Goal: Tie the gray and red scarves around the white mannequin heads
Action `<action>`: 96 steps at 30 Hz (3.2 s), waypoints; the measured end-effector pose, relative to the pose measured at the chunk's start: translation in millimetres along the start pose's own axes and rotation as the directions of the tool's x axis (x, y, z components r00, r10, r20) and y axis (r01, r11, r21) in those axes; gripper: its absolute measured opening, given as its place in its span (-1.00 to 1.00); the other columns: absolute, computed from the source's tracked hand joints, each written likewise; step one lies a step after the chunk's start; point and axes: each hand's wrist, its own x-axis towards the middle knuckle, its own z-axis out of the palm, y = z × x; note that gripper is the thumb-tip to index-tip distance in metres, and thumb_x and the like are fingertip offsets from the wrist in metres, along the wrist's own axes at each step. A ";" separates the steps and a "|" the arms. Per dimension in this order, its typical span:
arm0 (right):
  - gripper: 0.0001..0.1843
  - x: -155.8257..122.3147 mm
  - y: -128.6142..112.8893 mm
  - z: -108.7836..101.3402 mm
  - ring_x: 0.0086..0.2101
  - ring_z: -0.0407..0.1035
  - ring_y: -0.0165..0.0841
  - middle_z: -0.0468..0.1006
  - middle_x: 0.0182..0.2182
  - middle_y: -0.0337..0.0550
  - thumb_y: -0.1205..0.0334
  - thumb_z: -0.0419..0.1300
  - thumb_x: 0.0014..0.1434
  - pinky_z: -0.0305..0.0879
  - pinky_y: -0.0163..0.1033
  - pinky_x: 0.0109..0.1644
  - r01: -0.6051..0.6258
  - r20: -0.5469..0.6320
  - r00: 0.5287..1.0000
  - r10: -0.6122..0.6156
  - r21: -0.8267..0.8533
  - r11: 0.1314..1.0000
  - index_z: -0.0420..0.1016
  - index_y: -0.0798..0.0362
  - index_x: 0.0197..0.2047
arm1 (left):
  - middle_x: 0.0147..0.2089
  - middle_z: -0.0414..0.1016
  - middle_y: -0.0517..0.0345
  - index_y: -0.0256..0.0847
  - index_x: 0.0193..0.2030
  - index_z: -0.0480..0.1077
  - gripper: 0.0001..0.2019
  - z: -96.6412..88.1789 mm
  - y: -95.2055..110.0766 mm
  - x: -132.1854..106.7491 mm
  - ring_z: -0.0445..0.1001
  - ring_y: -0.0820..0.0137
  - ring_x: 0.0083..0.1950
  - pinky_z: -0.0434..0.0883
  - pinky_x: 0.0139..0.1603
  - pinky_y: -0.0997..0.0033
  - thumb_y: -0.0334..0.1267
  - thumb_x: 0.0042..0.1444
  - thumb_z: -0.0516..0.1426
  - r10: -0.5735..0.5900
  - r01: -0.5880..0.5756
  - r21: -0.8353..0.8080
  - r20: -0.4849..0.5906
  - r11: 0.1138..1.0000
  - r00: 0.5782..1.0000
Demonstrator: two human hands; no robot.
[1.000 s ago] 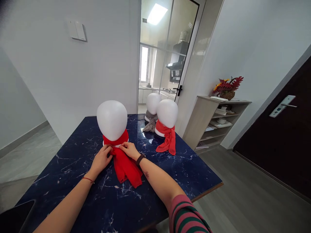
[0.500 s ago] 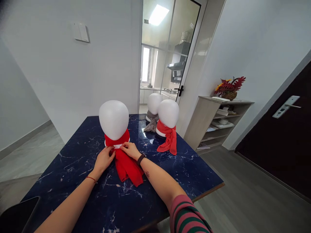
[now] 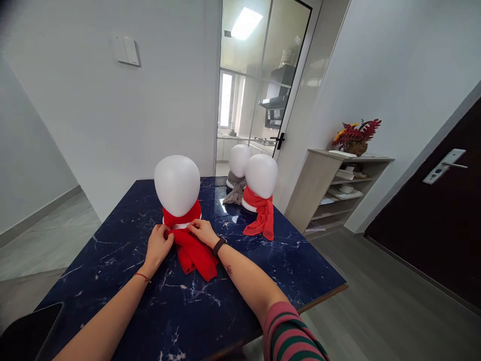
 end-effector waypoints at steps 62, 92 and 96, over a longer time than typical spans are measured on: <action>-0.78 -0.7 1.0 -1.3 -0.54 0.33 -0.44 0.42 -0.59 -0.31 0.06 0.18 0.07 0.22 -0.36 -0.41 0.016 -0.180 0.983 -0.038 -0.124 0.992 0.38 0.04 -0.44 | -0.40 0.19 0.18 -0.09 -0.47 0.11 -0.88 -0.2 -2.5 2.7 0.33 0.27 -0.30 0.34 -0.19 0.23 -0.24 -0.02 0.04 -0.116 0.117 0.004 0.074 0.993 0.990; -0.88 9.5 19.9 -11.0 -0.43 0.38 -0.38 0.45 -0.43 -0.24 0.15 0.07 0.06 0.32 -0.32 -0.35 -0.119 -0.546 0.834 0.082 -0.032 0.992 0.30 0.00 -0.38 | -0.47 0.43 0.13 -0.24 -0.48 0.42 -0.63 -15.4 -4.8 4.7 0.36 0.38 -0.44 0.31 -0.41 0.41 -0.07 0.05 -0.09 -0.500 0.297 -0.694 -0.104 0.655 0.860; -0.88 9.0 17.8 -12.1 -0.40 0.38 -0.40 0.45 -0.34 -0.21 0.17 0.04 0.10 0.36 -0.31 -0.35 -0.104 -0.550 0.829 0.097 0.020 0.994 0.26 0.00 -0.29 | -0.59 0.36 0.25 -0.26 -0.18 0.48 -0.64 -11.8 -3.7 0.9 0.26 0.45 -0.60 0.18 -0.57 0.48 -0.11 0.02 0.01 -0.347 0.296 -0.561 0.018 0.773 0.938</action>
